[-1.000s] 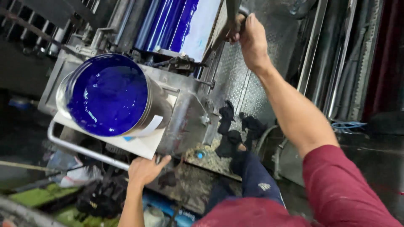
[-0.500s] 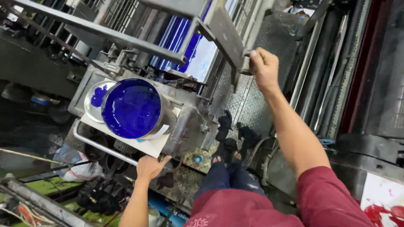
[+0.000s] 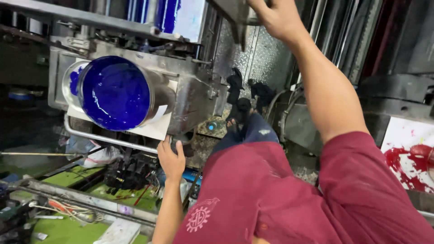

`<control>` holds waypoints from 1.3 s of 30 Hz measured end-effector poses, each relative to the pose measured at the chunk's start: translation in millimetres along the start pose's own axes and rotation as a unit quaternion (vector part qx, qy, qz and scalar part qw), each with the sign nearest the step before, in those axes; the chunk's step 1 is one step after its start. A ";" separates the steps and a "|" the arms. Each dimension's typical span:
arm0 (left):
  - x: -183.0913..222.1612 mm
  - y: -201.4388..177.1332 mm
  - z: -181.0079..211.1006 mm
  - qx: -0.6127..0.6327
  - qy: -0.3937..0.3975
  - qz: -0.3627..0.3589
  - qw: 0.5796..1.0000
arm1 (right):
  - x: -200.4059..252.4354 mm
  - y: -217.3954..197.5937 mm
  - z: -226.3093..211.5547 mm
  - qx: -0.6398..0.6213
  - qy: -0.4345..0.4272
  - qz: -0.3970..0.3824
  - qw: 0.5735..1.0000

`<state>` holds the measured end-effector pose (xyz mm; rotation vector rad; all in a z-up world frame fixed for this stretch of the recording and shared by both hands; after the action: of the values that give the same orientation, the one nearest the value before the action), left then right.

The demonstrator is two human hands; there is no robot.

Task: The person uses a red spatula to spread red ink onto a roller of a printing machine. They then move to a different section of the machine and use a blue spatula to spread blue ink onto another roller.

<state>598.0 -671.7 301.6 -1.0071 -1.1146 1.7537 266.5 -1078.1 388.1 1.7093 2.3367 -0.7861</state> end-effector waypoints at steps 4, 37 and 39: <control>3.9 -32.3 32.4 0.012 0.066 0.021 0.998 | -3.8 15.6 25.6 -0.038 0.142 -0.052 0.988; -281.9 -63.0 204.6 -0.227 -0.063 -0.054 0.970 | 252.5 183.6 481.5 0.153 0.301 -0.366 0.867; -284.5 -36.0 192.4 -0.283 -0.042 -0.105 0.952 | 250.1 201.7 478.3 0.035 0.413 -0.387 0.824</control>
<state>531.2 -977.4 447.6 -1.0976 -1.7704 1.3378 276.5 -1055.3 -187.5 1.1840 3.7437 -0.1491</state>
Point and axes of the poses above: each hand's wrist, its own x-axis away from the middle knuckle, its own y-axis out of the palm, z = x × y, the point moved 9 cm from there along -x, towards the middle knuckle, and after that the axes turned 8 degrees about -x, right-handed, at the moved point
